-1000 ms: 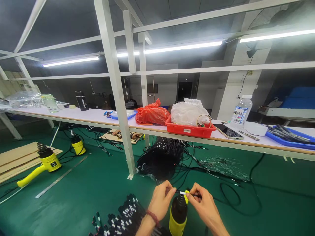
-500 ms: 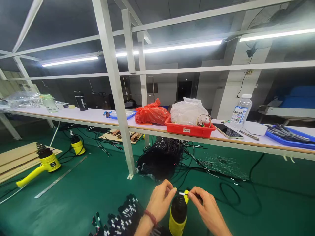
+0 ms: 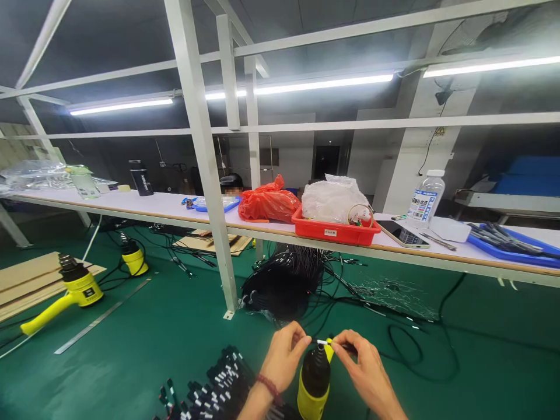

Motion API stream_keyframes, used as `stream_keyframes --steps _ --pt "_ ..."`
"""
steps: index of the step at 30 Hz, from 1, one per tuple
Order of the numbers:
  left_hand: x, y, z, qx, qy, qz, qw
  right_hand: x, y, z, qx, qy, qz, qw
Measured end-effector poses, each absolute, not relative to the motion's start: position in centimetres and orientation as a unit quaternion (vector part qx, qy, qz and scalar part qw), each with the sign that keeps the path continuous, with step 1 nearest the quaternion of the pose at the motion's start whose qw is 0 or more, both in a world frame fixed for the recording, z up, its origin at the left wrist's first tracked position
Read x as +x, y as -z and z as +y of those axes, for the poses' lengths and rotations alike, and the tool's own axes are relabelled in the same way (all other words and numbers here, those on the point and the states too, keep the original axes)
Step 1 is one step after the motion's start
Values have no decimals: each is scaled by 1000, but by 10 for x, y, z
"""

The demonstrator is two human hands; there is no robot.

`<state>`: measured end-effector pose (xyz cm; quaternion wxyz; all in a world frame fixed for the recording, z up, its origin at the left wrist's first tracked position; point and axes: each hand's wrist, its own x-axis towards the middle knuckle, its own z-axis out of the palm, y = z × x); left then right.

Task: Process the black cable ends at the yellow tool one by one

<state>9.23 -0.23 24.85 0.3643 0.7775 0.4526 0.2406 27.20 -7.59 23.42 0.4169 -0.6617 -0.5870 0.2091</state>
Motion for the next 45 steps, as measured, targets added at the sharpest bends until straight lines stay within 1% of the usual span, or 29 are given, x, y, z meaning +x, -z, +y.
stream_keyframes --steps 3,6,12,16,20,25,30,33,35,40,45 --pt "93 -244 0 768 -268 430 392 271 -234 -78 -662 -209 -592 408" --pt "92 -245 0 770 -282 422 388 269 -235 -82 -671 -195 -604 384" --pt "90 -257 -3 799 -202 468 317 269 -237 -82 -686 -203 -605 350" --pt "91 -257 -2 804 -195 470 306 269 -237 -81 -671 -202 -609 370" --pt "91 -250 -1 784 -226 466 343 268 -236 -81 -662 -185 -606 400" --pt "89 -245 0 768 -266 437 384 264 -235 -80 -663 -170 -599 415" --pt "89 -251 1 800 -233 433 345 264 -238 -81 -657 -167 -608 414" --pt "91 -252 1 807 -225 438 326 266 -240 -81 -662 -173 -616 391" --pt "92 -251 1 804 -232 434 333 267 -240 -83 -665 -173 -621 377" --pt "91 -246 -2 790 -254 426 362 267 -241 -84 -672 -171 -617 374" --pt "90 -246 -4 783 -283 404 379 265 -237 -81 -671 -151 -604 403"
